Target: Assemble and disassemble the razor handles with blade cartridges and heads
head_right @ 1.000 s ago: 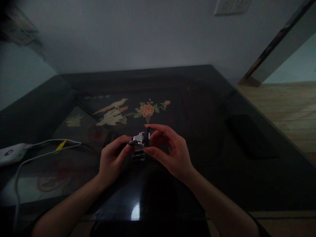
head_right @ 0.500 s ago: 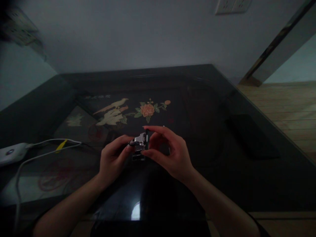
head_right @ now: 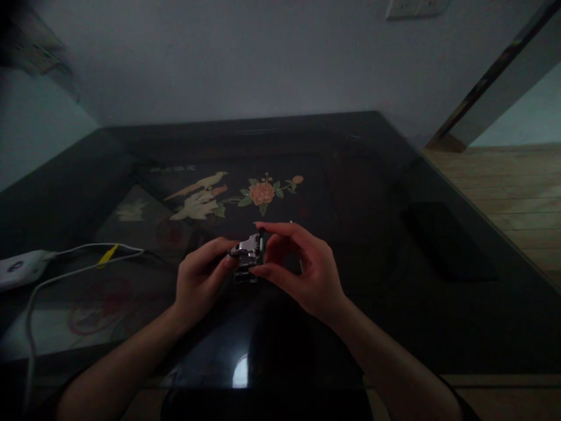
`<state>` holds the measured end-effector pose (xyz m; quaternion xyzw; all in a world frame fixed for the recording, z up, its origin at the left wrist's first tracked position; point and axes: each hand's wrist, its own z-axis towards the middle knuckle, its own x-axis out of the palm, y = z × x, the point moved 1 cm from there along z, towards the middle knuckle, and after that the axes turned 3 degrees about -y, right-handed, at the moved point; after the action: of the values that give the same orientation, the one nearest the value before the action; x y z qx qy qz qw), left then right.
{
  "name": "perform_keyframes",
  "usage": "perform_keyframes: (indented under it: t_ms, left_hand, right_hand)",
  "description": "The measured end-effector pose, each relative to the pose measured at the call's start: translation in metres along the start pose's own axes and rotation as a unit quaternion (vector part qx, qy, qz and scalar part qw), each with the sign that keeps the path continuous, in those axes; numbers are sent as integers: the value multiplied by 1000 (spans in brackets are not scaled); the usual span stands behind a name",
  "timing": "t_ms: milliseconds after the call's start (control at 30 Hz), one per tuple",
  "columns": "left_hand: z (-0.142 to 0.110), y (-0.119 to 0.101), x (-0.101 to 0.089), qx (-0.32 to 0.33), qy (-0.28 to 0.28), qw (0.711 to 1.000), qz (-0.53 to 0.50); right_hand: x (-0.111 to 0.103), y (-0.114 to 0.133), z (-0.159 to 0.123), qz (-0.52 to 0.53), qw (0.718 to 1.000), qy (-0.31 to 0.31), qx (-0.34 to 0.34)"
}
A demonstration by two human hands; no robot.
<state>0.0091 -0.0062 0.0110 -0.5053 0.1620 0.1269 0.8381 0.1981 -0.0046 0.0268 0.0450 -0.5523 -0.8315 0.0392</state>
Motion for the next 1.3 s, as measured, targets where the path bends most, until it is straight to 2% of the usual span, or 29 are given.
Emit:
perform_keyframes:
  t_ms: [100, 300, 1133, 1300]
  left_hand:
    - [1, 0, 0, 8, 2, 1000, 13]
    - [3, 0, -1, 77, 0, 997, 8]
    - [6, -2, -4, 91, 33, 995, 24]
    - [5, -1, -4, 86, 45, 995, 35]
  right_hand:
    - [0, 0, 0, 2, 1000, -4, -7]
    - [-1, 1, 0, 17, 1000, 4, -22]
    - [0, 1, -1, 54, 999, -7, -9]
    - [1, 2, -1, 81, 997, -6, 13]
